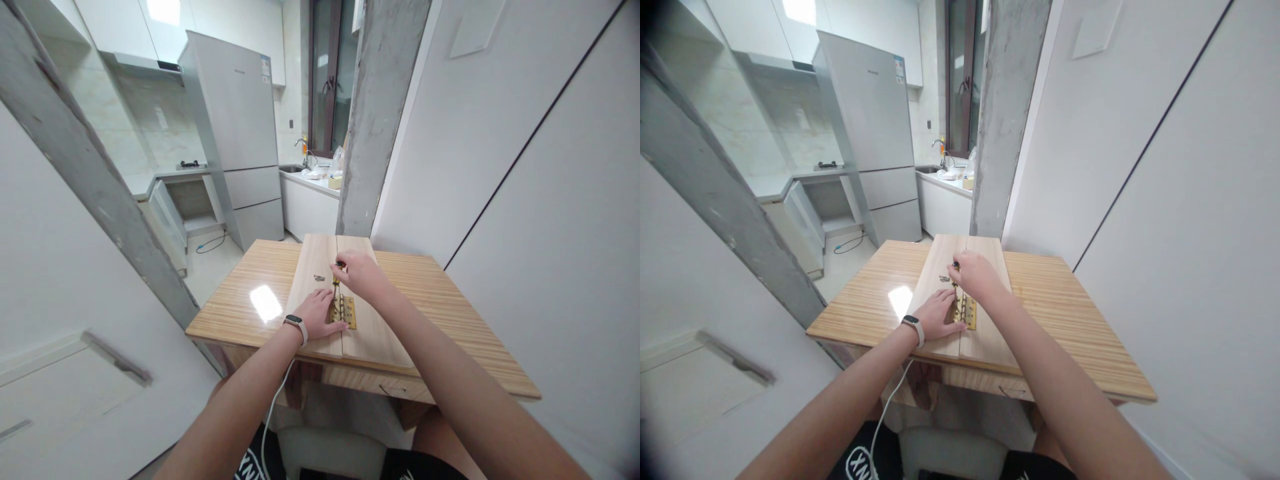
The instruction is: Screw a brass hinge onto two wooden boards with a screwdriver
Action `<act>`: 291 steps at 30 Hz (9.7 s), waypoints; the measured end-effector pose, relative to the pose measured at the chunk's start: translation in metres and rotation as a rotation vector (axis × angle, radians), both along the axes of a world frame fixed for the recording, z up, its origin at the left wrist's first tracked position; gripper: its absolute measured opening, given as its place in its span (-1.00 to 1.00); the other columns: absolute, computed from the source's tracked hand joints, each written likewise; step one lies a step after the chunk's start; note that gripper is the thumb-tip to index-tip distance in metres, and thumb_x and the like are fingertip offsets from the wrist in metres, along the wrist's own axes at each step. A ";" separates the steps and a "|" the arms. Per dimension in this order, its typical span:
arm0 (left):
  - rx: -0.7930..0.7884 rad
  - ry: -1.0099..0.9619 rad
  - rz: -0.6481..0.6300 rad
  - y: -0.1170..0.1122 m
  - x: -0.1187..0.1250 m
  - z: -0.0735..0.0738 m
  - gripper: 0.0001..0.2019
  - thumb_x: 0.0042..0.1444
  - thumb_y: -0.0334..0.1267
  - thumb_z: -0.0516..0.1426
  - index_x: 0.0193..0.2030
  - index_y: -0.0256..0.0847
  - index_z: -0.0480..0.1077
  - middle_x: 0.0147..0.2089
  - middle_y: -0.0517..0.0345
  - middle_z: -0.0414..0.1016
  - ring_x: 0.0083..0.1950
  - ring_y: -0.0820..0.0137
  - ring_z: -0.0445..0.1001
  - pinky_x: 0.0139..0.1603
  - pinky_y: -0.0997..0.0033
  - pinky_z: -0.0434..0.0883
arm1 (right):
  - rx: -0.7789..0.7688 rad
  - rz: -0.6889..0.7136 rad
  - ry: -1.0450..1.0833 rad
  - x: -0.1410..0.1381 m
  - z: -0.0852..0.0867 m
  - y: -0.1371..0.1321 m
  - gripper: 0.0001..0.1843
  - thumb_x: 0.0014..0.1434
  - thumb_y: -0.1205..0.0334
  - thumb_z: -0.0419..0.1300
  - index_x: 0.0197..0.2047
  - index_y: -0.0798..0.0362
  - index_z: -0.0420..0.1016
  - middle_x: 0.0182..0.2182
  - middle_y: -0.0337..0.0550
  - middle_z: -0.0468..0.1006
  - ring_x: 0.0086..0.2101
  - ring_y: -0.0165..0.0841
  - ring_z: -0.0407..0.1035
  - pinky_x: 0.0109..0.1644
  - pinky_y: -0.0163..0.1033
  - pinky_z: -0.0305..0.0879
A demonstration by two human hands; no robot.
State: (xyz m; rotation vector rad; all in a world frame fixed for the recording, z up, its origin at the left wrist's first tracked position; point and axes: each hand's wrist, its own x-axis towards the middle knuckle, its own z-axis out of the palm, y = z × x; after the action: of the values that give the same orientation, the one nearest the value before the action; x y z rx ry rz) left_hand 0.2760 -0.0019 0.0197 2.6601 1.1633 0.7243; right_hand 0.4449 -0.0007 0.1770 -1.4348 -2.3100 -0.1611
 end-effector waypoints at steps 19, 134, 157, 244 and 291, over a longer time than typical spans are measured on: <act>0.001 0.000 -0.008 0.001 -0.001 0.000 -0.12 0.11 0.44 0.15 0.31 -0.25 0.30 0.35 -0.23 0.34 0.38 -0.07 0.28 0.42 -0.13 0.25 | -0.065 0.154 0.159 0.004 0.002 0.000 -0.90 0.34 0.28 0.22 -0.19 0.08 0.55 -0.27 -0.10 0.63 -0.30 -0.35 0.43 -0.19 -0.28 0.20; -0.001 -0.006 -0.002 -0.001 -0.001 0.000 -0.11 0.11 0.44 0.15 0.34 -0.25 0.28 0.35 -0.22 0.35 0.38 -0.06 0.28 0.43 -0.11 0.25 | -0.081 0.007 0.100 0.014 -0.003 0.001 -0.82 0.39 0.14 0.20 -0.22 0.05 0.52 -0.36 -0.11 0.63 -0.36 -0.32 0.46 -0.25 -0.27 0.14; -0.008 0.001 0.005 -0.001 0.000 0.001 -0.12 0.11 0.44 0.16 0.33 -0.25 0.30 0.35 -0.23 0.35 0.37 -0.06 0.28 0.41 -0.11 0.26 | -0.133 0.146 0.245 0.017 -0.001 0.002 -0.84 0.29 0.37 0.25 -0.09 0.05 0.63 -0.22 -0.10 0.69 -0.25 -0.32 0.52 -0.09 -0.26 0.33; -0.003 -0.012 0.005 -0.001 0.000 0.000 -0.11 0.10 0.44 0.17 0.33 -0.24 0.29 0.34 -0.21 0.36 0.37 -0.05 0.29 0.43 -0.10 0.25 | 0.026 0.087 0.428 0.010 -0.030 0.000 -0.83 0.29 0.27 0.21 -0.06 0.05 0.57 -0.33 -0.18 0.60 -0.39 -0.37 0.42 -0.19 -0.26 0.26; -0.016 -0.012 0.001 -0.001 0.000 0.002 -0.15 0.10 0.39 0.21 0.33 -0.21 0.29 0.35 -0.20 0.35 0.37 -0.05 0.29 0.42 -0.12 0.26 | -0.222 0.191 0.503 0.023 -0.024 0.010 -0.84 0.30 0.29 0.21 -0.08 0.02 0.58 -0.36 -0.19 0.64 -0.38 -0.36 0.51 -0.21 -0.27 0.35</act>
State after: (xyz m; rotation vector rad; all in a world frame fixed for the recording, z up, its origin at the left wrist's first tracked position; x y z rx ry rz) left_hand 0.2758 -0.0032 0.0215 2.6388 1.1621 0.7275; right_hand 0.4683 0.0091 0.1533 -1.1701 -2.0642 0.4728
